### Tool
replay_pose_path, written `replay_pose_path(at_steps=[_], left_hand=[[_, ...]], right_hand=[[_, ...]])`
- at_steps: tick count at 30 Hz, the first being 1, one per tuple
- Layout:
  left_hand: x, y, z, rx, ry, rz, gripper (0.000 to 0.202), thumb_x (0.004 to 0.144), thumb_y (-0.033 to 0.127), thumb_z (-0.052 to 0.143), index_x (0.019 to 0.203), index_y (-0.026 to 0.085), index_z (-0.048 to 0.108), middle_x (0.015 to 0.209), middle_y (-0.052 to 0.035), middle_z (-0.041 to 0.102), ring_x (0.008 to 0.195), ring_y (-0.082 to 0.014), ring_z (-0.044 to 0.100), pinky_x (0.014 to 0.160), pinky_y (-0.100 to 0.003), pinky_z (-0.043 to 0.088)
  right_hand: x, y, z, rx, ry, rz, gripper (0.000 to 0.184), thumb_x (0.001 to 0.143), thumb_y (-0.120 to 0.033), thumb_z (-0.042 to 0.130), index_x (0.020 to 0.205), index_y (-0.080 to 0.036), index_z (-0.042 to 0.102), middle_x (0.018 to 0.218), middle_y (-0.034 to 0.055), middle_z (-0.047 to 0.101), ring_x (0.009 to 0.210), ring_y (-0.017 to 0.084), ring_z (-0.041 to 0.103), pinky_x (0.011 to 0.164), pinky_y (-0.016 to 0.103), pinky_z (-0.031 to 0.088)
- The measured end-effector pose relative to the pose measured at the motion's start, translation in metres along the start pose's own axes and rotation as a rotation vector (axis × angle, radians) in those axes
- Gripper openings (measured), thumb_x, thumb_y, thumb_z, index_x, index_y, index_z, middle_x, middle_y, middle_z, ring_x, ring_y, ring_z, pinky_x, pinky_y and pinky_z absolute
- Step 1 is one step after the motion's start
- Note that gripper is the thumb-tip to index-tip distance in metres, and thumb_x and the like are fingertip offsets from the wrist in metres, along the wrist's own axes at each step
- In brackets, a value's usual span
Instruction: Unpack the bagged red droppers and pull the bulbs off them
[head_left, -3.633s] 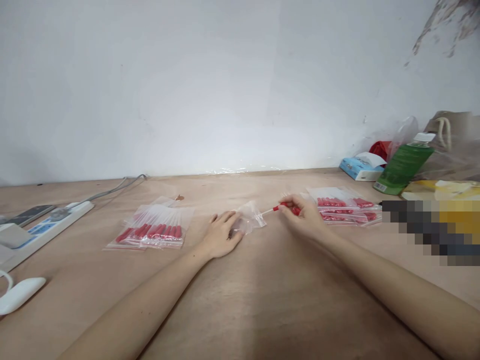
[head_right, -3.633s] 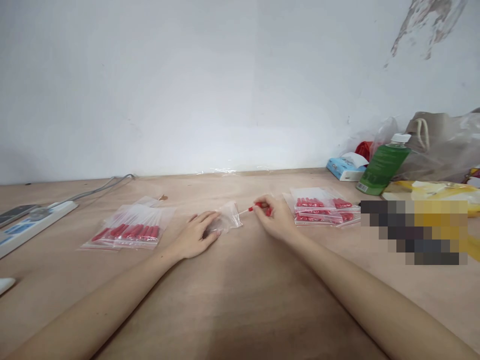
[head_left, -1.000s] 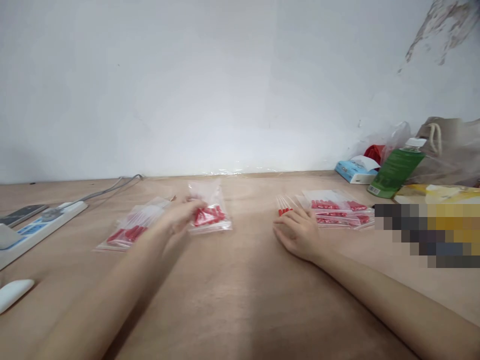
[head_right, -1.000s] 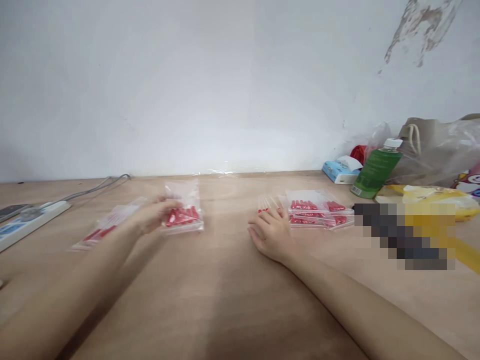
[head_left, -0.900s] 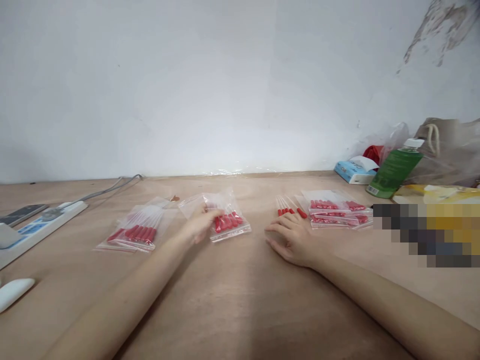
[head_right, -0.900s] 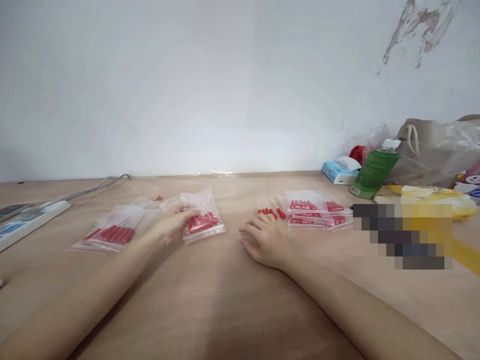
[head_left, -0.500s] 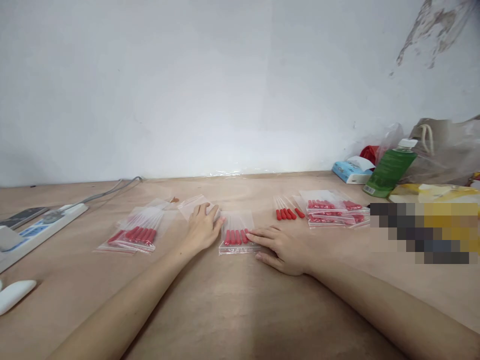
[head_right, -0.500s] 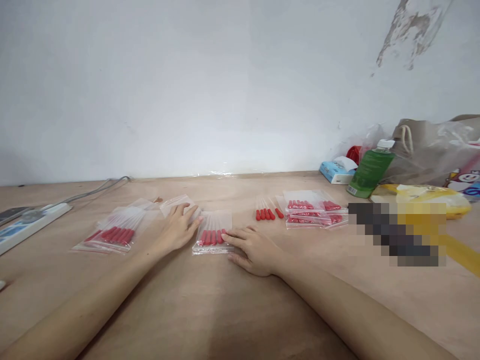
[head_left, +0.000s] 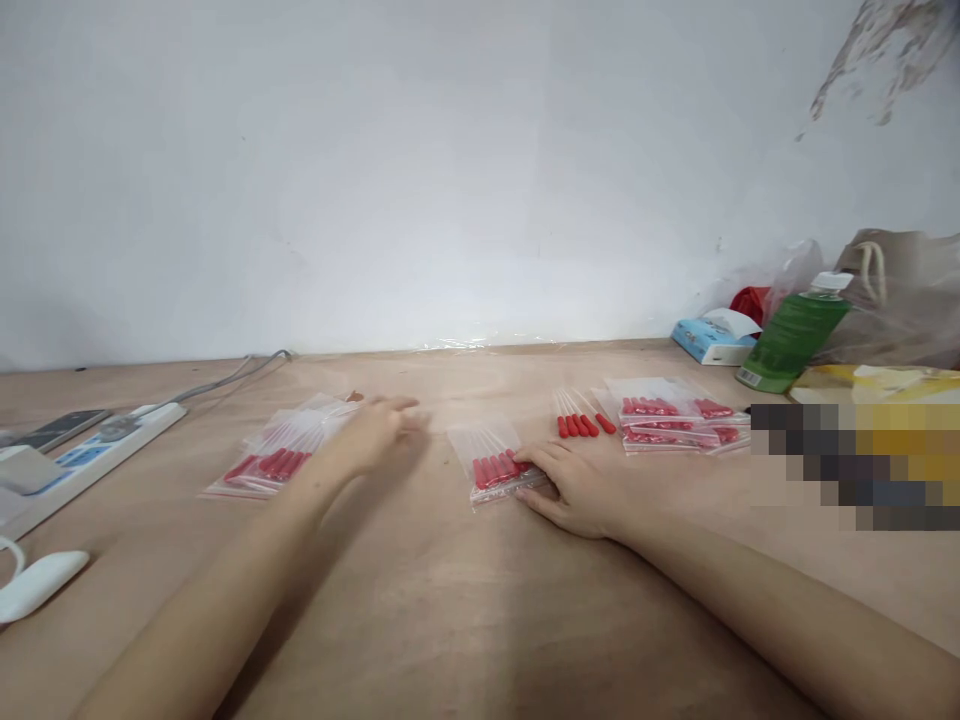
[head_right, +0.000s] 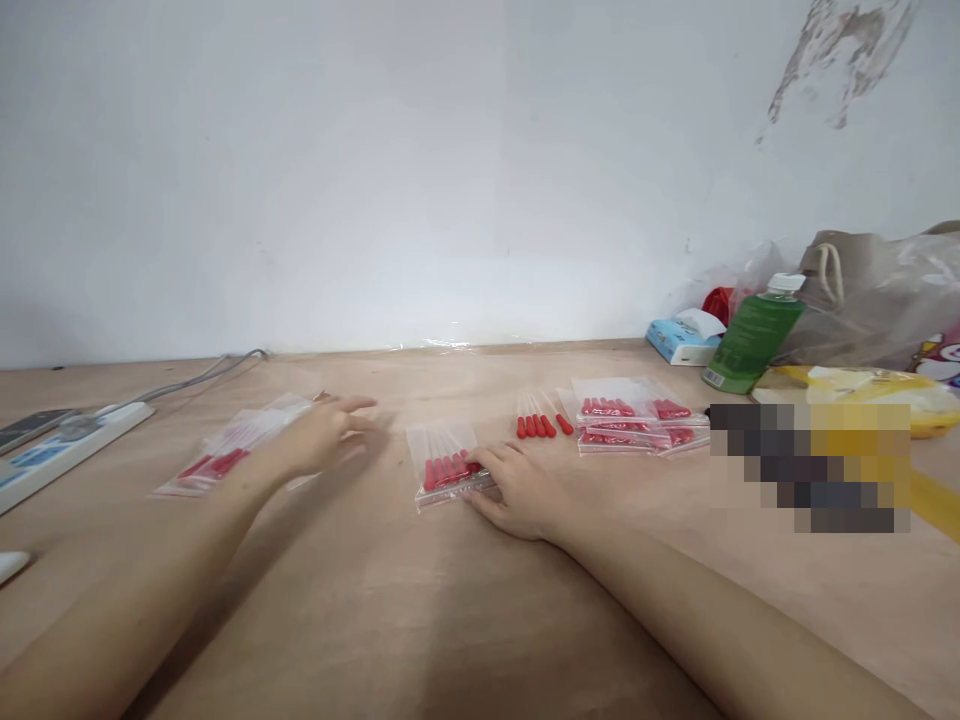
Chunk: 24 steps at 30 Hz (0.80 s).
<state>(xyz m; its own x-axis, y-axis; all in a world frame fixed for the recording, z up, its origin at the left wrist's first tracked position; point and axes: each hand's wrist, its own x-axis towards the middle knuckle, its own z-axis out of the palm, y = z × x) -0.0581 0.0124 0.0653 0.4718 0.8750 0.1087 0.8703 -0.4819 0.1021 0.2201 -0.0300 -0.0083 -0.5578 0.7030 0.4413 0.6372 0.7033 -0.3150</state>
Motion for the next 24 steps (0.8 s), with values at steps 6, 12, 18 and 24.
replay_pose_path(at_steps=[6,12,18,24], left_hand=[[-0.004,0.074,0.057,-0.369,0.188,0.443,0.036,0.075,0.037,0.059,0.106,0.019,0.054,0.117,-0.0088,0.054,0.107,-0.0209,0.052,0.091,-0.032,0.042],[-0.003,0.053,0.071,-0.429,0.243,0.409,0.015,0.084,0.026,0.047,0.093,0.019,0.056,0.097,-0.0069,0.063,0.092,-0.0172,0.058,0.082,-0.030,0.045],[0.002,0.050,0.067,-0.534,0.222,0.349,0.015,0.085,0.026,0.046,0.082,0.017,0.058,0.095,-0.0059,0.063,0.088,-0.0159,0.058,0.079,-0.029,0.045],[0.002,0.049,0.066,-0.506,0.226,0.349,0.016,0.080,0.034,0.055,0.083,0.018,0.057,0.095,-0.0056,0.063,0.087,-0.0169,0.058,0.078,-0.030,0.045]], right_hand=[[0.006,0.001,0.005,0.069,-0.002,-0.018,0.036,0.082,-0.032,0.048,0.116,-0.021,0.048,0.116,0.0064,0.056,0.107,0.019,0.050,0.092,0.037,0.039],[0.007,0.002,-0.003,0.083,-0.093,0.015,0.056,0.074,-0.034,0.055,0.125,-0.017,0.040,0.123,0.0110,0.051,0.109,0.025,0.049,0.092,0.043,0.038],[0.018,0.006,0.002,0.054,0.078,-0.048,0.032,0.074,-0.022,0.052,0.106,-0.022,0.052,0.101,0.0054,0.060,0.093,0.020,0.054,0.079,0.034,0.041],[0.021,0.008,0.009,-0.097,0.096,-0.092,0.016,0.084,-0.028,0.048,0.073,-0.019,0.057,0.075,0.0028,0.056,0.075,0.015,0.049,0.072,0.031,0.034]])
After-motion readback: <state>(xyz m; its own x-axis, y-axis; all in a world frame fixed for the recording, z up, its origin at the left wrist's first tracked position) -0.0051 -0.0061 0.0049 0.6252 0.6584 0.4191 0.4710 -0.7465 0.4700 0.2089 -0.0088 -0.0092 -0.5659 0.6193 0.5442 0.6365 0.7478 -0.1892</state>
